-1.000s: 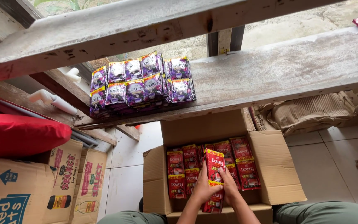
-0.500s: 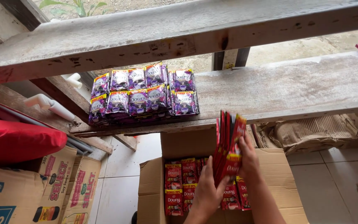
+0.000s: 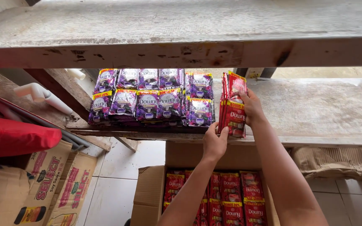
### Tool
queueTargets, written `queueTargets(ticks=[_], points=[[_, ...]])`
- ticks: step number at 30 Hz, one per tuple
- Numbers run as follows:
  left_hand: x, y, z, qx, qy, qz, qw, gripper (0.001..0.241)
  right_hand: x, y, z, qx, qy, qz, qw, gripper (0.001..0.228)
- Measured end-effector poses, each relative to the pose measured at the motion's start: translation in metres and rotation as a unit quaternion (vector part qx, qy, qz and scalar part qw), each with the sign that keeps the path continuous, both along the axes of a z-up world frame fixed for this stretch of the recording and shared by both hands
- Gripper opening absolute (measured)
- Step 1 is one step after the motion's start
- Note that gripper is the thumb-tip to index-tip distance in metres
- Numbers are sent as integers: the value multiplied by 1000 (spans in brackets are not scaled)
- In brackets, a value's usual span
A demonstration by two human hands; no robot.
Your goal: Organizing small individual packets of fabric softener from a cardboard box onto a display shelf.
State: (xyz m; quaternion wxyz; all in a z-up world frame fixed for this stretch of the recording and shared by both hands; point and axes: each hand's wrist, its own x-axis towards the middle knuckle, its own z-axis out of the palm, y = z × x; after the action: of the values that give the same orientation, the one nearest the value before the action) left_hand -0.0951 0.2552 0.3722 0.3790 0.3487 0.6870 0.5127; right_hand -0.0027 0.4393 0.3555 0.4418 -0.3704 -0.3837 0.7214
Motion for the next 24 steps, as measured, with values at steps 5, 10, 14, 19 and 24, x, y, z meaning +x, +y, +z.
queueTargets(ticks=[5, 10, 14, 19, 24], points=[[9, 23, -75, 109, -158, 15, 981, 61, -27, 31, -26, 21, -46, -11, 999, 29], [15, 12, -78, 225, -244, -11, 943, 71, -42, 54, -55, 98, -108, -39, 989, 43], [8, -18, -11, 46, -56, -58, 996, 64, -40, 49, -39, 226, -276, -73, 931, 39], [0, -17, -11, 67, 343, -112, 930, 47, -35, 52, -49, 278, -420, -100, 858, 39], [-25, 15, -26, 90, 532, -71, 839, 71, -36, 37, -43, 369, -471, -87, 797, 66]])
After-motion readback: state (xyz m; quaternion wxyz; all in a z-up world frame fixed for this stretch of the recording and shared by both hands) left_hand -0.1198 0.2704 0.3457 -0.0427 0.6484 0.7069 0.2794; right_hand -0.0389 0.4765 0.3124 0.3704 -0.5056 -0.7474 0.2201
